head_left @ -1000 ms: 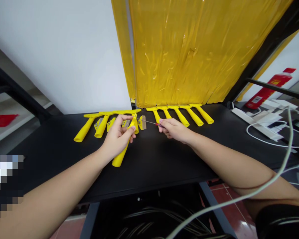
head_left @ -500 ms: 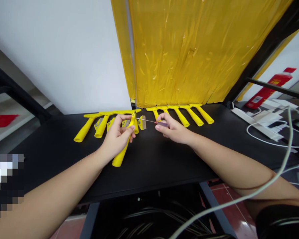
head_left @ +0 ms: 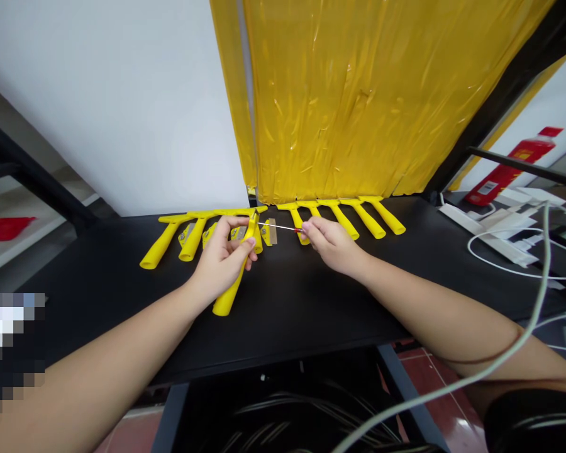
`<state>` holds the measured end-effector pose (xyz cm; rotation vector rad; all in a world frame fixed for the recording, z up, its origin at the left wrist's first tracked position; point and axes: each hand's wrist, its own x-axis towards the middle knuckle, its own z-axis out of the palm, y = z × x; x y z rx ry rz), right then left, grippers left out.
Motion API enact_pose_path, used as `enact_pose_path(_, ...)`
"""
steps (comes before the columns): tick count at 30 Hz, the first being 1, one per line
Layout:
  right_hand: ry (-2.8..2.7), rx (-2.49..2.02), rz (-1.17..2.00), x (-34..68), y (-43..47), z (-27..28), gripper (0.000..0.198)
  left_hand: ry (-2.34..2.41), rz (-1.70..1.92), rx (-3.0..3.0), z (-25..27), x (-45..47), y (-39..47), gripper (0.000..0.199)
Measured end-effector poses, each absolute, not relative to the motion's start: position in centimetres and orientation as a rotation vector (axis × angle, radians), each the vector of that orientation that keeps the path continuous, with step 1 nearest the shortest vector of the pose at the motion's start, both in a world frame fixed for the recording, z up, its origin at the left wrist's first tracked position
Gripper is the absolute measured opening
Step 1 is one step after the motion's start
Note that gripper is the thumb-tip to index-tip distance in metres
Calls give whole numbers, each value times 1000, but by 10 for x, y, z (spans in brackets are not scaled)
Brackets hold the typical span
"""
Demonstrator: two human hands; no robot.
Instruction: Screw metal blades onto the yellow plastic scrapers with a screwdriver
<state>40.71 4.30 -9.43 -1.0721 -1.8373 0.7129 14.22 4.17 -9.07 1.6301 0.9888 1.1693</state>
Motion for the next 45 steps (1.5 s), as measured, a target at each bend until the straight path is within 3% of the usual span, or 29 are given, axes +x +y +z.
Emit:
enact_pose_path(3,-1898,-977,760,409,41,-95,30,983,1175,1623,-91,143,41,38)
enact_pose_path(9,-1935,-1005,546,407,34,-91,18,981,1212,1606,-87,144,41,39)
enact_pose_path(13,-1940,-1074,570,407,36,-88,37,967,1209,1622,-85,145,37,41)
enact_pose_path(18,-1988,-1007,549,405,34,-90,18,957,1264,1596,-87,146,36,43)
enact_pose_path(24,-1958,-981,485,402,35,-94,21,938,1315,1614,-87,148,34,43)
enact_pose_path(27,-1904,-972,700,397,36,-96,34,922,1342,1645,-88,148,32,42)
enact_pose_path(32,-1589,-870,1530,391,38,-101,46,897,1377,1712,-90,145,34,40)
enact_pose_path(34,-1563,-827,1604,391,39,-103,45,896,1382,1751,-91,144,34,38)
enact_pose_path(45,-1939,-867,718,401,36,-104,19,844,1413,1871,-93,140,37,27)
